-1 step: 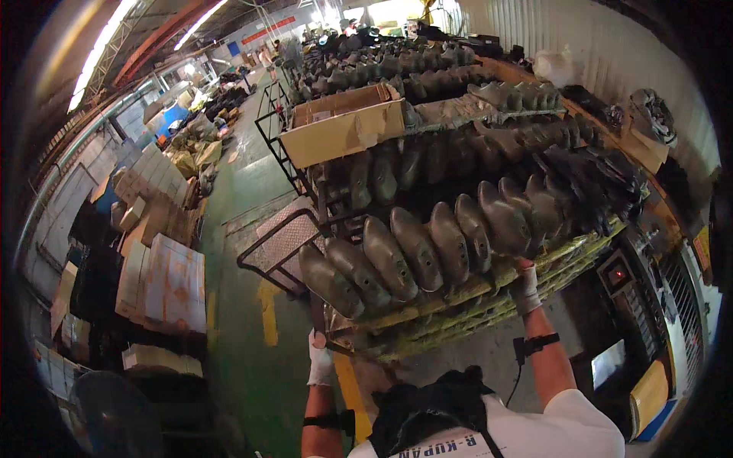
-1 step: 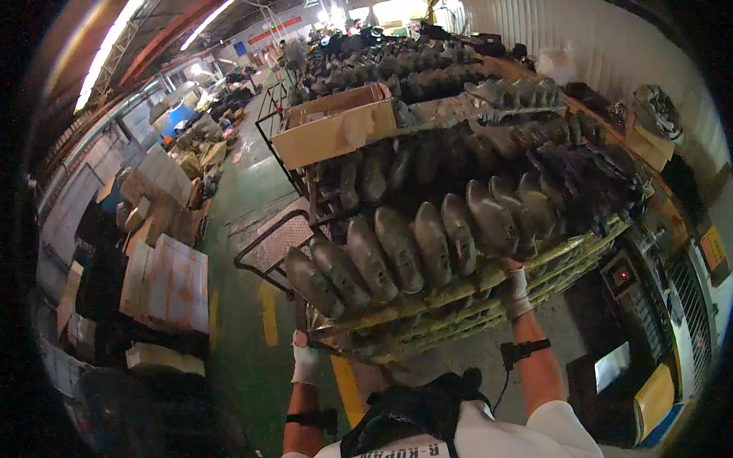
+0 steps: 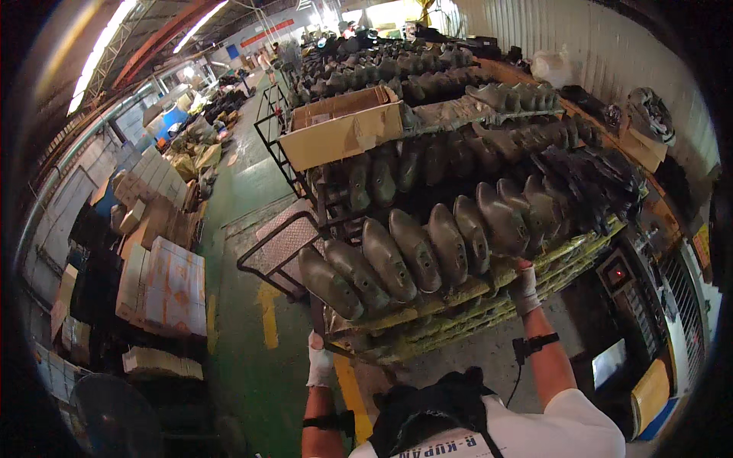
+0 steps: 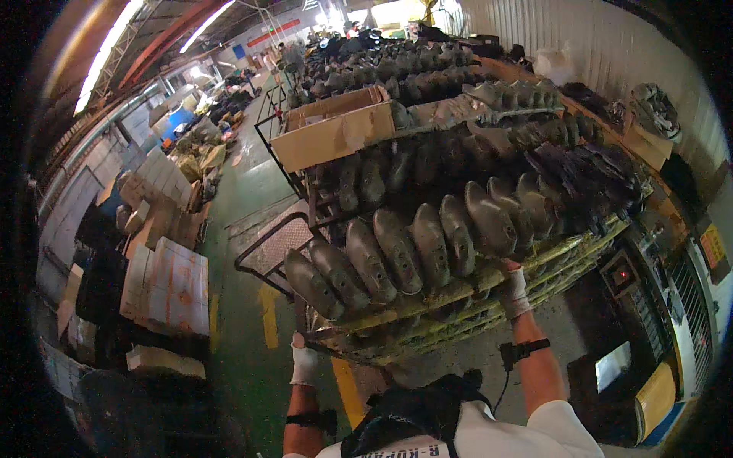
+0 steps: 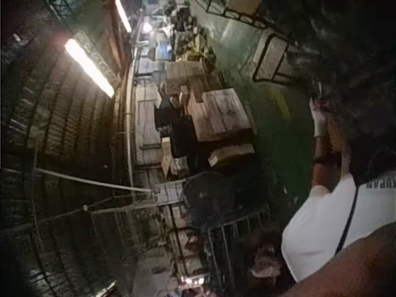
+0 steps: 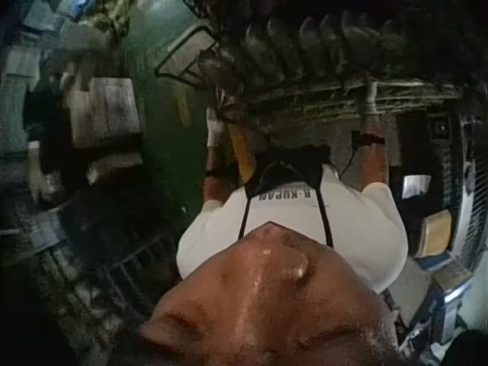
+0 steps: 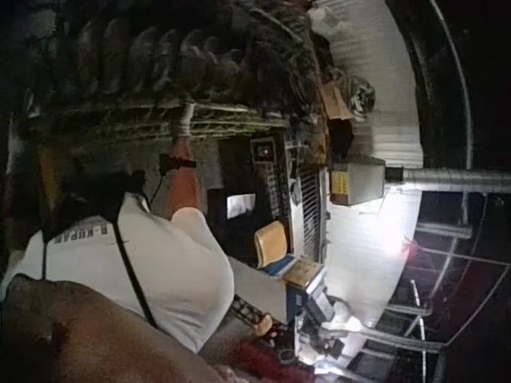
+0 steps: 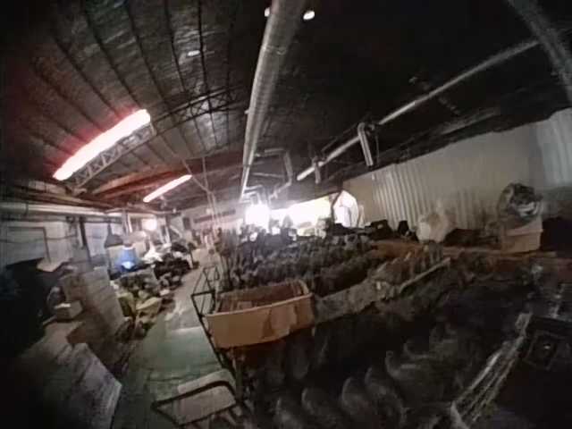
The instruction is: Moving a large industrial rack filled with shoe lasts across a shoe manufacturing floor.
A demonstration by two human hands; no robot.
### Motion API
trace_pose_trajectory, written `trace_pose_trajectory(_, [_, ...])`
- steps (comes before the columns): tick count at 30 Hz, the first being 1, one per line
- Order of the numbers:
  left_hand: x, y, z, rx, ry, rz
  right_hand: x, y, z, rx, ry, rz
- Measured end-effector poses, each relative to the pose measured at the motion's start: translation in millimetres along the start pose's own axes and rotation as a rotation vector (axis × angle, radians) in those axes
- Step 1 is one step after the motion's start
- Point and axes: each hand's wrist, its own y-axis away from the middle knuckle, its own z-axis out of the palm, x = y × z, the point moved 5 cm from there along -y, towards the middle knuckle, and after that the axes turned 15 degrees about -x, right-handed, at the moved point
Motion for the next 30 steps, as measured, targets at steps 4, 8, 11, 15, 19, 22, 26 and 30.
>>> trace_pose_trajectory(4, [17,6,-13,-0.068,-0.464,-0.005,-15,-4,39,0.048,-0.272,0.055])
trace_pose_trajectory(8, [31,-12,0,-0.109,0.236,-0.111,-13,-15,37,0.121,-0.236,0.076])
trace_pose_trajectory(11, [55,-26,78,-0.051,0.196,-0.092,-1,2,-17,0.169,-0.183,0.018])
trace_pose_trajectory(15, [63,-18,72,-0.075,0.159,-0.099,12,-8,0,0.196,-0.249,0.117])
trace_pose_trajectory(19, [59,-19,67,-0.037,0.225,-0.216,-1,-12,29,0.073,-0.394,0.044])
trace_pose_trajectory(22, [58,-20,66,-0.299,0.199,-0.233,-8,-10,31,0.099,-0.221,0.051])
trace_pose_trajectory(26, [65,-15,84,-0.201,0.142,-0.141,-13,-10,43,0.127,-0.204,0.072])
trace_pose_trajectory(30, [65,-16,95,-0.147,0.178,-0.133,-21,-7,39,0.212,-0.155,0.062])
